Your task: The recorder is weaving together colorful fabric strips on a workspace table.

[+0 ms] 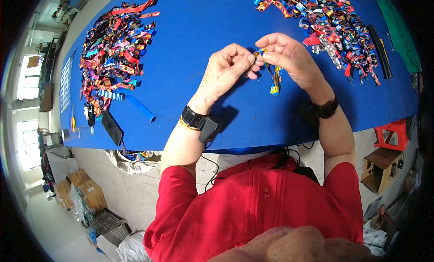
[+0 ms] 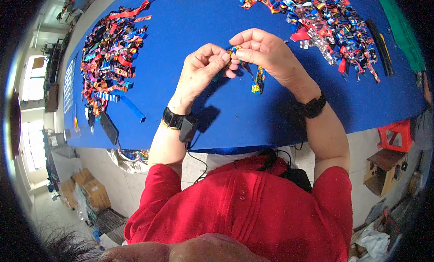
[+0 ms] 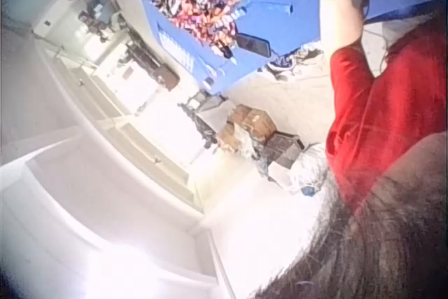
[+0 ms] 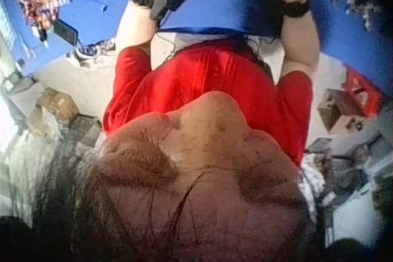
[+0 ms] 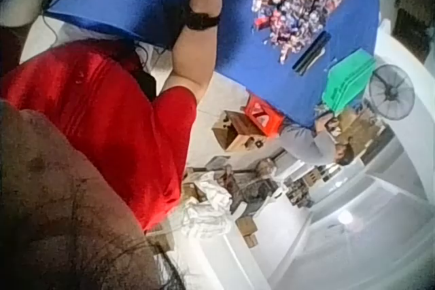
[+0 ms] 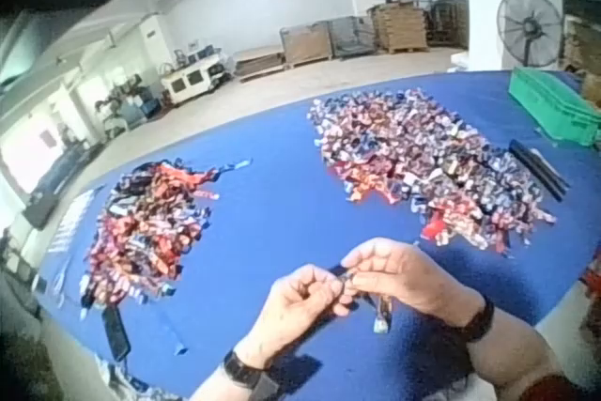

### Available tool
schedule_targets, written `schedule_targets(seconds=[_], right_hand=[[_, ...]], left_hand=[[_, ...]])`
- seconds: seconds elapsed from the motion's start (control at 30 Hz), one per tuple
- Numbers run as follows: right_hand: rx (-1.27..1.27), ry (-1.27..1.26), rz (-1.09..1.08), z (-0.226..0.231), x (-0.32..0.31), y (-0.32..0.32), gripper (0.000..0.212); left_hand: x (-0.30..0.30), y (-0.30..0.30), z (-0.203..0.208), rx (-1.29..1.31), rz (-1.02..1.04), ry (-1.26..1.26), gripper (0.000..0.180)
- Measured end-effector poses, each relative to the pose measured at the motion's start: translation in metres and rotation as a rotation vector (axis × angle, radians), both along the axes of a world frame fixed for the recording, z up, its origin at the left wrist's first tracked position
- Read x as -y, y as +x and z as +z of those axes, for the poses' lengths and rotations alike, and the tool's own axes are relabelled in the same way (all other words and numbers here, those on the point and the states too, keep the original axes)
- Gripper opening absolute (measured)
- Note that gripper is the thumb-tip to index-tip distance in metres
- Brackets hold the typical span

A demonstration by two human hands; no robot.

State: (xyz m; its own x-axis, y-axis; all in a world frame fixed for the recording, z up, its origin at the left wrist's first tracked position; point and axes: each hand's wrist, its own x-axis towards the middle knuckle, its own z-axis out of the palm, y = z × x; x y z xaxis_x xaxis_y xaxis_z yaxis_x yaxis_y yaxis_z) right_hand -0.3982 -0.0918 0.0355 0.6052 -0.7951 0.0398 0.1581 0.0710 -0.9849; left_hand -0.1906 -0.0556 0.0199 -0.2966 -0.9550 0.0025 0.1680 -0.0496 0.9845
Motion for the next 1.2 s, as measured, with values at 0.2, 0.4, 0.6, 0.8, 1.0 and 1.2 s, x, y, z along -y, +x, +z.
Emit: schedule_targets(seconds=[0.2,0.4,0.6,0.8,1.0,1.2], right_hand=[[0.032,0.023,0.019,0.000,-0.001,0.001,0.028],[-0.039,-0.059,-0.107,0.001,-0.001,0.002,0.027],[0.002,0.007,-0.032,0.000,-0.003,0.002,0.026],[-0.003,-0.061,-0.060,0.000,-0.004,0.005,0.026],[-0.067,-0.169,-0.132,-0.004,-0.007,0.005,0.025],[-0.088,-0.188,-0.151,-0.008,-0.007,0.007,0.024]], left_hand=[[-0.001,-0.001,0.007,-0.018,0.054,0.047,0.016],[-0.003,-0.002,0.004,0.010,0.055,0.013,0.016],[-0.003,-0.005,0.008,0.013,0.132,0.048,0.012],[-0.004,-0.006,0.008,0.059,0.142,0.031,0.010],[-0.003,-0.007,0.005,0.080,0.157,0.020,0.012],[-0.007,-0.009,0.005,0.112,0.136,0.023,0.008]])
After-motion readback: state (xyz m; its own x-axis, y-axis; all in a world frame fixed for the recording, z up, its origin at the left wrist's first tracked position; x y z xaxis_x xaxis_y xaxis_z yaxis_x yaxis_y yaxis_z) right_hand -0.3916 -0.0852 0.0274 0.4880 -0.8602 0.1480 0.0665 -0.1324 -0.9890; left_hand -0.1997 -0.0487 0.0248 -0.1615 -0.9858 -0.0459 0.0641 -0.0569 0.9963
